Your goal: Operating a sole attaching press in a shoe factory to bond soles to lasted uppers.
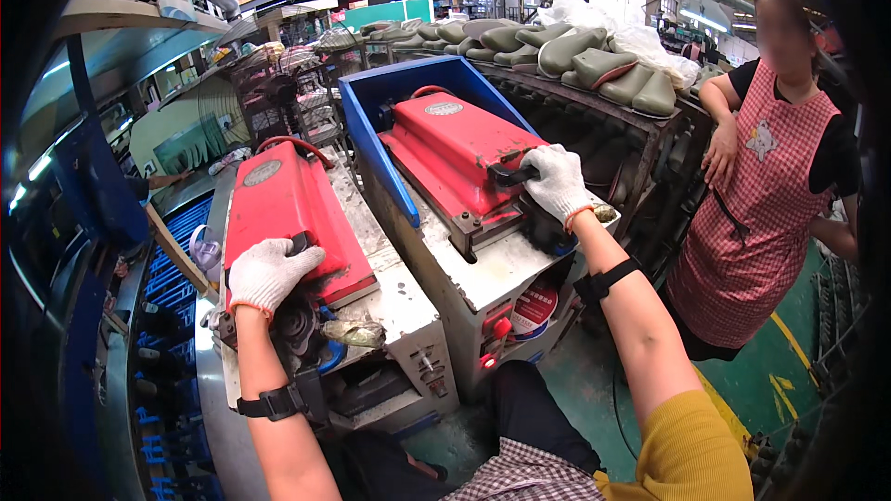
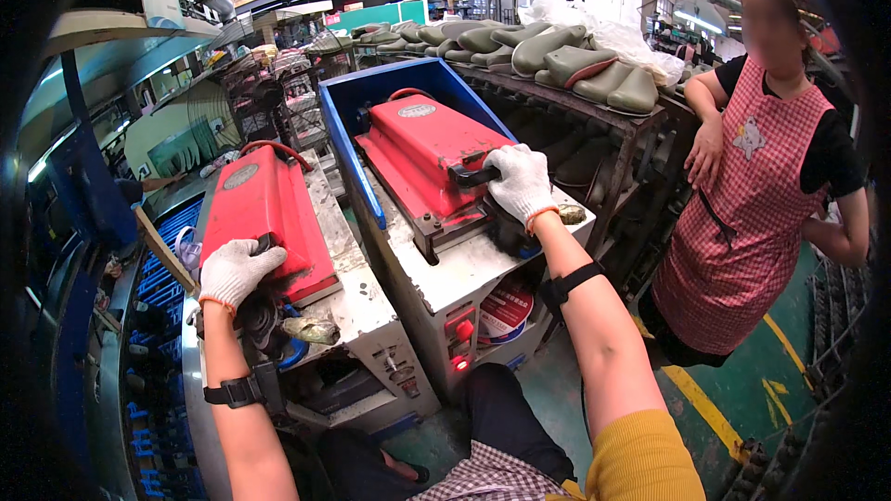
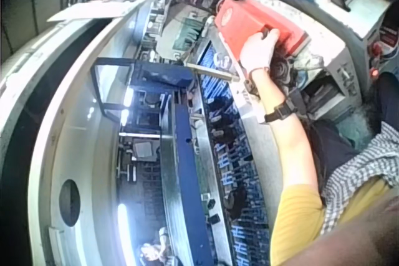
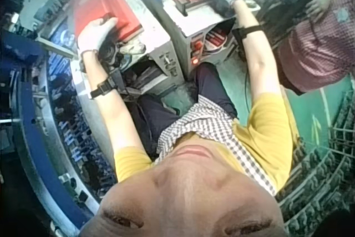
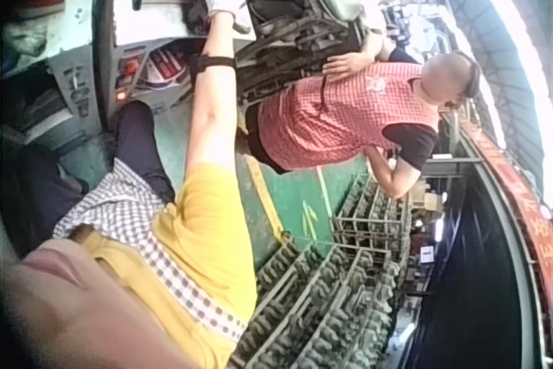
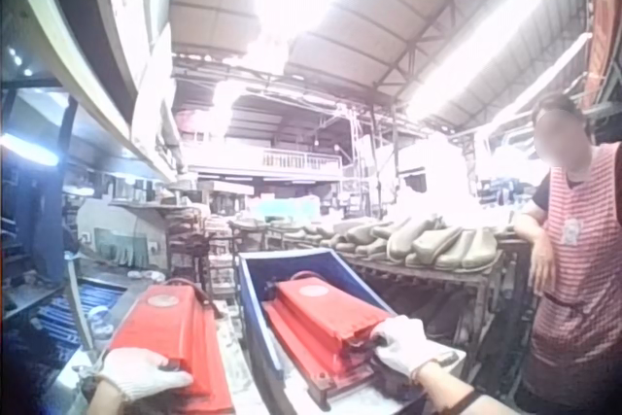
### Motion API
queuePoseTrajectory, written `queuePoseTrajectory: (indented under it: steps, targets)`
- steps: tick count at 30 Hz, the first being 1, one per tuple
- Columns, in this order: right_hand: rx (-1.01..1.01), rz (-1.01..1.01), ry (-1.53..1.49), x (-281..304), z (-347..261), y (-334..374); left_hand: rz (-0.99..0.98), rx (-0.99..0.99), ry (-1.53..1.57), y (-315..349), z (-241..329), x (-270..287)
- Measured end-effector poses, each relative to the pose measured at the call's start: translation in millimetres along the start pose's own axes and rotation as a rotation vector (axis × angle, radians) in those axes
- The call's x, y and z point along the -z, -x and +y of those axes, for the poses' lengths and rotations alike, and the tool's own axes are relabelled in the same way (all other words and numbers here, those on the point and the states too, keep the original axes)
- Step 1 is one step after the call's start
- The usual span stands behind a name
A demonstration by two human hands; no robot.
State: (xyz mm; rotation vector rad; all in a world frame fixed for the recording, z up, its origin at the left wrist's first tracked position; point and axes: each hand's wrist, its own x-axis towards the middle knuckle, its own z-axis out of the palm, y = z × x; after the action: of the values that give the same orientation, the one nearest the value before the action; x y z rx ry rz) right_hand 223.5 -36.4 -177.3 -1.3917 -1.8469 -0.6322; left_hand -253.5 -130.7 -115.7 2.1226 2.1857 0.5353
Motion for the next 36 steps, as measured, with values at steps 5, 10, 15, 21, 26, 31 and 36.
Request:
queuePoseTrajectory:
  steps: [5,10,15,21,26,31,36]
  targets:
    - [0.007,-0.01,-0.005,1.6,-0.5,-0.5,-0.035,0.019,0.004,-0.6,-0.1,0.7]
    - [-0.005,-0.011,0.007,2.9,-2.7,0.1,0.0,-0.008,-0.01,1.4,1.8,1.5]
    - [0.032,0.035,-0.008,2.5,-1.8,-0.9,-0.024,0.008,-0.036,1.0,4.4,3.8]
    - [0.039,0.049,-0.003,2.4,-1.4,-0.2,-0.026,0.027,-0.02,3.5,4.8,3.0]
    - [0.027,0.037,-0.016,2.6,-2.3,-1.5,-0.004,0.019,-0.043,1.0,3.5,2.6]
    - [0.025,0.04,0.007,2.8,-2.5,-1.0,0.034,-0.011,0.008,2.9,3.3,0.5]
    - [-0.002,0.003,0.028,5.2,-3.6,0.0,0.067,-0.004,0.026,3.8,4.6,-0.2]
